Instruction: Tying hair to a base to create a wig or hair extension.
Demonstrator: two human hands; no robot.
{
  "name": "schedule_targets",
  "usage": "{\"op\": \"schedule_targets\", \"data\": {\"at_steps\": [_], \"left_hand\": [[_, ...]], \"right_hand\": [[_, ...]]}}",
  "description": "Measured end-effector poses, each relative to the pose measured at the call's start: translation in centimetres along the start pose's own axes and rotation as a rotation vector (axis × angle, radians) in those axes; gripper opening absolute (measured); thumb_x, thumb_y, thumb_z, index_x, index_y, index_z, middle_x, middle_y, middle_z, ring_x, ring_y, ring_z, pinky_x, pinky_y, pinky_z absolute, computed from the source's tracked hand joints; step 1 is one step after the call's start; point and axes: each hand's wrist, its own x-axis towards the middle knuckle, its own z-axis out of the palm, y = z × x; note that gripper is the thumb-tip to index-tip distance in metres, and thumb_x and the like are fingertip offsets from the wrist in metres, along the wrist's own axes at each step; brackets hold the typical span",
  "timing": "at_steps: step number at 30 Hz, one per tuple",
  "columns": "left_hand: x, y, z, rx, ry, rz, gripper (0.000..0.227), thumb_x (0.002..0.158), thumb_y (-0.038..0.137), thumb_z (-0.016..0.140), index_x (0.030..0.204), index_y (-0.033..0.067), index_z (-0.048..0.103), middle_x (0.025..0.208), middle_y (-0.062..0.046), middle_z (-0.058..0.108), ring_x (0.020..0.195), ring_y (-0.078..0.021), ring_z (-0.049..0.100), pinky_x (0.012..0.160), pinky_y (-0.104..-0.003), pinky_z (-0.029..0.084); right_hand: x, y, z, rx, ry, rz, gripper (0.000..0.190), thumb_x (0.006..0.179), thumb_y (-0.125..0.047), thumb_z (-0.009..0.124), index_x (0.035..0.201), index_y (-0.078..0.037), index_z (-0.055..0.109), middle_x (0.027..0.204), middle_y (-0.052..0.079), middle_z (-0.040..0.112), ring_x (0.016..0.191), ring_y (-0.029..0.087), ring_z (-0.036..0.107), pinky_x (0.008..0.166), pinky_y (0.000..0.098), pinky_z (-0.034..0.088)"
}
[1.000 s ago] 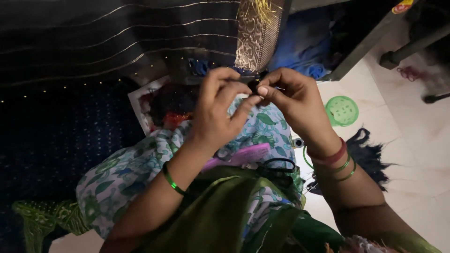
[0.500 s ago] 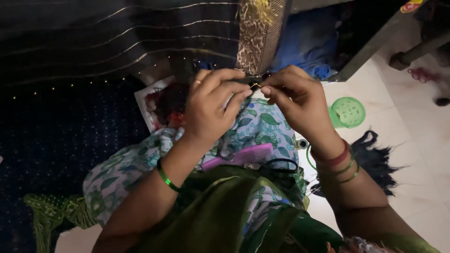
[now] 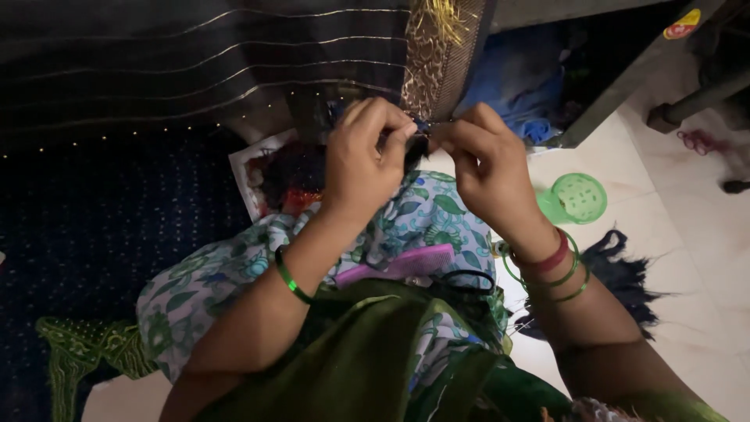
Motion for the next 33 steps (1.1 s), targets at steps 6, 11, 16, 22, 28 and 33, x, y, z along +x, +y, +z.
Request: {"op": "schedule_targets", "data": {"at_steps": [6, 11, 16, 22, 28, 33], "left_hand": [[-1.3, -1.5, 1.0, -1.056, -0.167, -0.638, 0.009, 0.100, 0.004, 0.062, 0.093, 0.0070, 0.056, 0.109, -0.007, 0.067, 0.092, -0.0128, 0.071, 0.086, -0.029, 0.060], [-2.3, -1.8, 2.4, -0.872, -0.140, -0.477, 0.007, 0.097, 0.002, 0.074, 0.101, -0.0025, 0.069, 0.112, -0.008, 0.069, 0.099, -0.0129, 0.066, 0.090, -0.028, 0.056], [-1.5, -0.4, 1.2, -0.401, -0.125, -0.258, 0.011, 0.089, 0.006, 0.080, 0.098, 0.0006, 0.079, 0.106, -0.005, 0.073, 0.098, -0.0107, 0.072, 0.087, -0.025, 0.060], [-2.0, -0.7, 1.5, -0.591, -0.159, -0.405, 0.009, 0.096, 0.007, 0.076, 0.101, 0.0007, 0.072, 0.099, -0.001, 0.070, 0.091, -0.0072, 0.066, 0.081, -0.025, 0.055], [-2.1, -0.7, 1.0, -0.965, -0.119, -0.670, 0.002, 0.098, 0.006, 0.069, 0.098, 0.0051, 0.067, 0.092, 0.000, 0.068, 0.085, -0.0081, 0.066, 0.081, -0.025, 0.057], [-1.5, 1.0, 0.2, -0.250, 0.017, -0.422, 0.013, 0.087, 0.011, 0.078, 0.093, 0.0032, 0.069, 0.104, -0.002, 0.065, 0.079, -0.0108, 0.063, 0.071, -0.024, 0.052]], "right_hand": [[-0.8, 0.8, 0.3, -0.041, 0.120, 0.058, 0.013, 0.096, 0.002, 0.075, 0.107, -0.003, 0.073, 0.094, 0.011, 0.062, 0.077, 0.022, 0.062, 0.068, 0.0329, 0.050], [-1.5, 0.6, -0.3, -0.056, -0.006, 0.059, 0.016, 0.092, 0.001, 0.076, 0.107, -0.003, 0.073, 0.093, 0.010, 0.063, 0.074, 0.020, 0.063, 0.064, 0.0317, 0.049], [-1.0, -1.1, -1.5, -0.073, -0.020, -0.011, 0.015, 0.094, 0.004, 0.073, 0.107, -0.004, 0.072, 0.098, 0.009, 0.064, 0.080, 0.020, 0.066, 0.066, 0.0294, 0.053], [0.7, -1.8, -0.6, -0.138, 0.096, -0.139, 0.018, 0.098, 0.008, 0.075, 0.110, -0.003, 0.069, 0.107, 0.011, 0.066, 0.089, 0.025, 0.066, 0.077, 0.0345, 0.053], [0.6, -1.6, 0.7, -0.037, 0.112, -0.098, 0.022, 0.096, 0.008, 0.074, 0.115, 0.000, 0.065, 0.104, 0.010, 0.065, 0.093, 0.025, 0.068, 0.079, 0.0343, 0.057], [1.2, -2.2, 0.6, -0.369, 0.072, -0.411, 0.033, 0.080, 0.011, 0.073, 0.111, -0.001, 0.070, 0.103, 0.011, 0.065, 0.096, 0.031, 0.060, 0.084, 0.0395, 0.052]]}}
